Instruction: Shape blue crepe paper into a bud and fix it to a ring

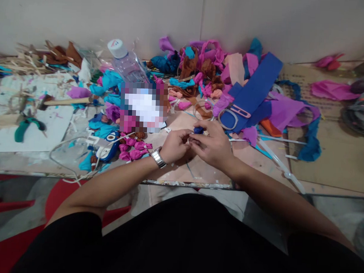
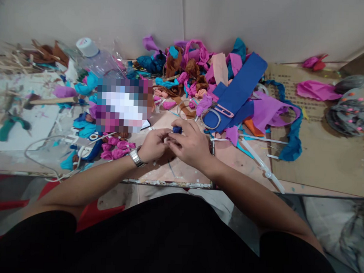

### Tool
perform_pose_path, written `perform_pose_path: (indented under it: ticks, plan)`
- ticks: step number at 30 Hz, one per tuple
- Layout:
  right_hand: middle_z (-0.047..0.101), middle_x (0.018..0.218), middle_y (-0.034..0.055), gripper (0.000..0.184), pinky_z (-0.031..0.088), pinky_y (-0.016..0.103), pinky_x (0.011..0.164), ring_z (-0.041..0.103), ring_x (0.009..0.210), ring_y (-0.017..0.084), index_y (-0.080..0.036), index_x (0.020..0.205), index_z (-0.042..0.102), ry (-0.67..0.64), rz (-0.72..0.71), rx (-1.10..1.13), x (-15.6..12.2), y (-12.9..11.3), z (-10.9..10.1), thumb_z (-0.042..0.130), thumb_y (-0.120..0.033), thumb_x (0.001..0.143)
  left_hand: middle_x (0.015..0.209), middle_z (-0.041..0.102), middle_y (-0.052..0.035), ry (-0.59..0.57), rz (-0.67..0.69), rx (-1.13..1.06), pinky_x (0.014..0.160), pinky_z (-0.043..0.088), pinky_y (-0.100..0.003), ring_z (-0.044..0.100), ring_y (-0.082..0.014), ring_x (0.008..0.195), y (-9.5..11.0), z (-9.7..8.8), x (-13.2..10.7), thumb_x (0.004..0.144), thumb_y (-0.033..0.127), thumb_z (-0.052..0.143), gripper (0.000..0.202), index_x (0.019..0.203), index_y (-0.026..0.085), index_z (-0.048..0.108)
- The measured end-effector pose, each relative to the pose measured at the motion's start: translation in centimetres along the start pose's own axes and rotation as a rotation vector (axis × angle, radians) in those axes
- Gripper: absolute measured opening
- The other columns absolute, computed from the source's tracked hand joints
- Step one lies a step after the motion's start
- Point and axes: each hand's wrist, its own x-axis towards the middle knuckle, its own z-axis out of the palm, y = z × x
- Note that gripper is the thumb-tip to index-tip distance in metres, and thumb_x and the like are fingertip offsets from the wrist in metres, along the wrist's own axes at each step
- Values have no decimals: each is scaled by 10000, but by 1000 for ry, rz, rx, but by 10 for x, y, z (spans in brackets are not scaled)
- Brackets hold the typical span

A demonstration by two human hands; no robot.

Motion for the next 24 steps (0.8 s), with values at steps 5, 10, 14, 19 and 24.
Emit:
perform_pose_path:
  ticks: [5, 10, 14, 19, 24]
  plan:
    - [705, 1319, 110, 199, 554, 542, 1037, 639, 1197, 327, -286, 1100, 832, 5, -9, 35, 0, 1, -1, 792, -409, 948, 838, 784, -52, -22, 10, -47, 739, 550, -268, 680, -176, 763, 8, 0, 1, 799, 349, 844, 226, 898, 154, 784]
    - [678, 1398, 136, 435, 537, 558, 1098, 614, 1283, 362, -261, 1166, 812, -52, -32, 28, 1, -2, -3, 848, -578, 870, 749, 726, -32, -14, -19, -118, 638, 491, -240, 615, -144, 675, 0, -1, 2, 782, 442, 885, 335, 835, 139, 751]
    - [682, 1387, 135, 266, 541, 548, 1074, 625, 1245, 348, -250, 1118, 819, -42, 1, 12, 0, -4, -2, 776, -456, 956, 823, 764, -43, -20, 5, -70, 701, 525, -253, 655, -160, 736, -2, -1, 1, 798, 315, 842, 202, 876, 147, 763]
    - [669, 1402, 128, 352, 528, 565, 1088, 611, 1259, 360, -271, 1147, 811, -61, 15, 30, 0, -5, -3, 824, -526, 904, 695, 707, -19, 38, 7, -46, 590, 445, -224, 572, -128, 636, 5, -1, 1, 742, 339, 886, 246, 770, 144, 740]
    - [656, 1429, 124, 360, 528, 555, 1086, 594, 1300, 364, -263, 1135, 807, -87, 13, 14, -1, -5, -3, 811, -547, 915, 675, 691, -20, 35, -41, -44, 583, 440, -225, 555, -122, 625, 3, -2, 2, 749, 372, 873, 283, 743, 136, 718]
